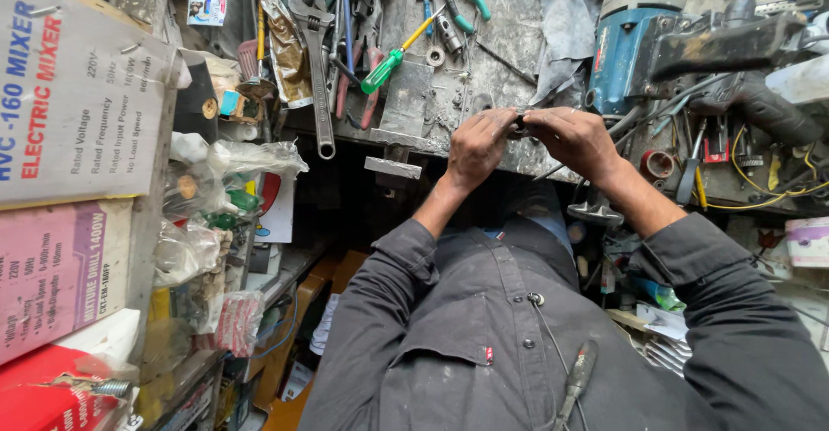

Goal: The person works on a cylindrical metal drill chuck at a cluttered workbench, turning and fitting its internal components by hand, using a screwdriver to work inside the chuck, and wiping the assembly with a cloth. They hold the chuck up and continue manipulating its parts throughout the episode.

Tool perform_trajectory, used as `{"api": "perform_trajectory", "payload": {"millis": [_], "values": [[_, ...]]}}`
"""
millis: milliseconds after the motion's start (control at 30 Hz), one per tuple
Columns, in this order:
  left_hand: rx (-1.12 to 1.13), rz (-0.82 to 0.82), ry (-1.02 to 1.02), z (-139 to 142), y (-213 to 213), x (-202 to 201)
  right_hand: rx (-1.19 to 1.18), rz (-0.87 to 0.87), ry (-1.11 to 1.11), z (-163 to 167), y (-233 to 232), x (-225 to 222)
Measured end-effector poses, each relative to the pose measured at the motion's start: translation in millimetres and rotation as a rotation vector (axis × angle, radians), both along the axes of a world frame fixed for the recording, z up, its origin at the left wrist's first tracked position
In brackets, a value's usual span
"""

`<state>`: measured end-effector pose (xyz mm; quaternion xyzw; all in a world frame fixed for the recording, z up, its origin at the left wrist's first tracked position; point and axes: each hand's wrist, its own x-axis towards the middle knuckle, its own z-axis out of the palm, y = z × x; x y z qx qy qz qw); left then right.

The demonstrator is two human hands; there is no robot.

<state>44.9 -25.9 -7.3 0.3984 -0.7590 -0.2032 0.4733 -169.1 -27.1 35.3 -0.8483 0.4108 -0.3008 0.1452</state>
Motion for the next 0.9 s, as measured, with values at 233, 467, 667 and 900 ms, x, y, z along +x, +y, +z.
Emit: {"api": "perform_trajectory", "payload": {"millis": [233, 467, 667, 900], "values": [[-0.016, -0.038, -0.056, 4, -3, 3, -0.068, 0.059, 0.099, 0, -1, -6], [0.032, -0.032, -0.011, 13, -4, -4, -0.028, 0.077, 0.166, 10, -1, -6], [0.042, -0.024, 0.016, 17, 1, -5, 0.388, -0.039, -0.093, 17, -4, -9], [0.004, -0.014, -0.046, 17, -3, -2, 0.815, -0.144, -0.117, 15, -42, -6]]}}
